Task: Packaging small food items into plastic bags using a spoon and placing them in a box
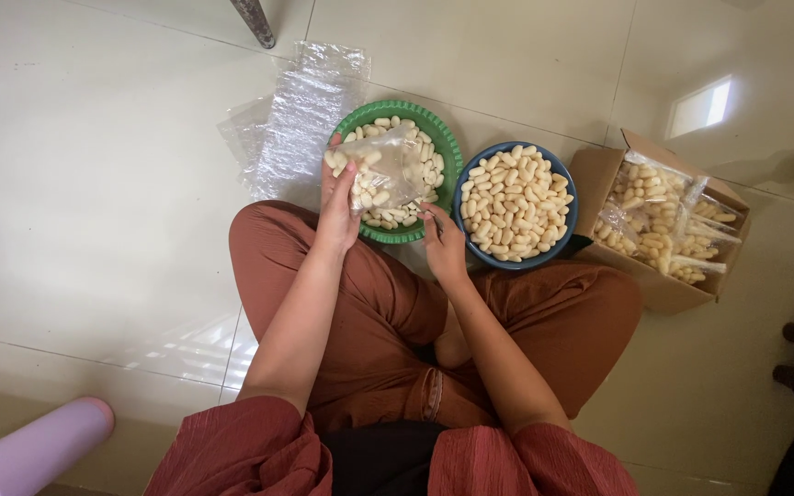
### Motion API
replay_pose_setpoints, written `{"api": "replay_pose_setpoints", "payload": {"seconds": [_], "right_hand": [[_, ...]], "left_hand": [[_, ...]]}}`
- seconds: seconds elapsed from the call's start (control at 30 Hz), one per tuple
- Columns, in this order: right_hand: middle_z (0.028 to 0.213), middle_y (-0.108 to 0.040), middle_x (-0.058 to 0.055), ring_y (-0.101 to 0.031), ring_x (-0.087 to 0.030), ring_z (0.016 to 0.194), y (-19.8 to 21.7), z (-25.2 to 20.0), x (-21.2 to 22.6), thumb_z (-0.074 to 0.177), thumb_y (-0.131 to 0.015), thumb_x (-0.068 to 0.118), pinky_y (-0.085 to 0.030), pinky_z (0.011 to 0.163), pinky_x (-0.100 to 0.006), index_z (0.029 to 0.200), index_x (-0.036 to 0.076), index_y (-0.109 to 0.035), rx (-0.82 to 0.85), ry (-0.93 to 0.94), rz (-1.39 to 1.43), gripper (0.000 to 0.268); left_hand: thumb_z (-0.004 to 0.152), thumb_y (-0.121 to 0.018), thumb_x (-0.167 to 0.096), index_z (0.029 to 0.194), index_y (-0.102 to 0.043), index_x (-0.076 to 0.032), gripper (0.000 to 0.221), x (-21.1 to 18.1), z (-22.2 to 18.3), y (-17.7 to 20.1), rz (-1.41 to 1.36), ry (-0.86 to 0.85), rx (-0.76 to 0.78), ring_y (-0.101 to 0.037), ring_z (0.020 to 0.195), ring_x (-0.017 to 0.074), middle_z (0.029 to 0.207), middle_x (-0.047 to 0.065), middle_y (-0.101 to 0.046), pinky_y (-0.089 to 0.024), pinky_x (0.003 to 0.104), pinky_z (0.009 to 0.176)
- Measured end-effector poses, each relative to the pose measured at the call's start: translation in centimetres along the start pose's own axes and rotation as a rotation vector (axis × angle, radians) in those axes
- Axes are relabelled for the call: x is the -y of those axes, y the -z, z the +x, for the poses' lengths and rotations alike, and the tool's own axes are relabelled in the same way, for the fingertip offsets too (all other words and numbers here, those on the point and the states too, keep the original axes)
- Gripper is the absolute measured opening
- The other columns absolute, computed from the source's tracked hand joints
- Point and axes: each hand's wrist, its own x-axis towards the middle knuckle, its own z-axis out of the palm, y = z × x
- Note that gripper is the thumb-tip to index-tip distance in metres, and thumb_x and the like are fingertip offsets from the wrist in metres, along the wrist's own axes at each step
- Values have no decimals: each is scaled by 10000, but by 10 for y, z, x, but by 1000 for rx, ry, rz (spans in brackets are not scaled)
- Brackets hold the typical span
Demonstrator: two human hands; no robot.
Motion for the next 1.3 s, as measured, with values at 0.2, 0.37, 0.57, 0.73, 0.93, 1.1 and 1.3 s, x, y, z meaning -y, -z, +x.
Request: {"api": "replay_pose_setpoints", "payload": {"seconds": [0.2,0.37,0.57,0.73,0.93,1.1,1.3], "right_hand": [[1205,-665,-217,-594,-75,636,-6,15,-30,1098,-382,214,-487,626,-308,1356,85,-581,38,-74,142,350],[1219,-652,-236,-579,-65,621,-3,9,-28,1098,-369,218,-416,571,-254,1359,55,-566,32,-134,295,365],[1260,-628,-249,-578,-65,608,-2,3,-21,1093,-397,217,-371,531,-215,1379,27,-535,43,-158,415,370],[1248,-645,-251,-630,-102,561,-11,9,-26,1077,-419,215,-350,468,-197,1367,41,-554,4,-177,408,365],[1229,-631,-305,-646,-149,500,-26,20,-29,1057,-461,189,-359,394,-192,1373,-4,-534,43,-185,488,377],[1208,-660,-277,-657,-159,511,-25,20,-28,1043,-488,210,-326,410,-177,1326,45,-592,20,-255,601,344],[1255,-654,-244,-645,-120,546,-8,8,-9,1028,-510,201,-328,457,-173,1361,57,-569,-10,-298,652,367]], "left_hand": [[1025,-646,-259,1544,-279,-171,642,5,5,10,8,19,5,-518,1326,350,1475,222,-451,-453,510,1093],[1021,-648,-246,1531,-308,-177,617,3,4,6,-2,22,-13,-549,1301,311,1441,194,-497,-476,489,1072],[1019,-646,-241,1525,-313,-169,610,4,4,8,-14,32,-20,-557,1292,321,1421,202,-516,-485,495,1057],[1026,-630,-233,1524,-308,-161,597,6,6,10,-12,27,-1,-555,1293,326,1420,206,-514,-486,500,1057],[1023,-626,-245,1526,-301,-163,604,4,5,8,-12,31,-18,-559,1287,316,1413,204,-519,-494,494,1051],[1024,-627,-247,1524,-323,-176,589,10,10,15,-33,37,-37,-554,1297,328,1420,215,-530,-488,505,1057],[1031,-628,-325,1522,-345,-191,582,11,11,21,7,30,-29,-508,1337,326,1456,208,-499,-446,499,1091]]}}
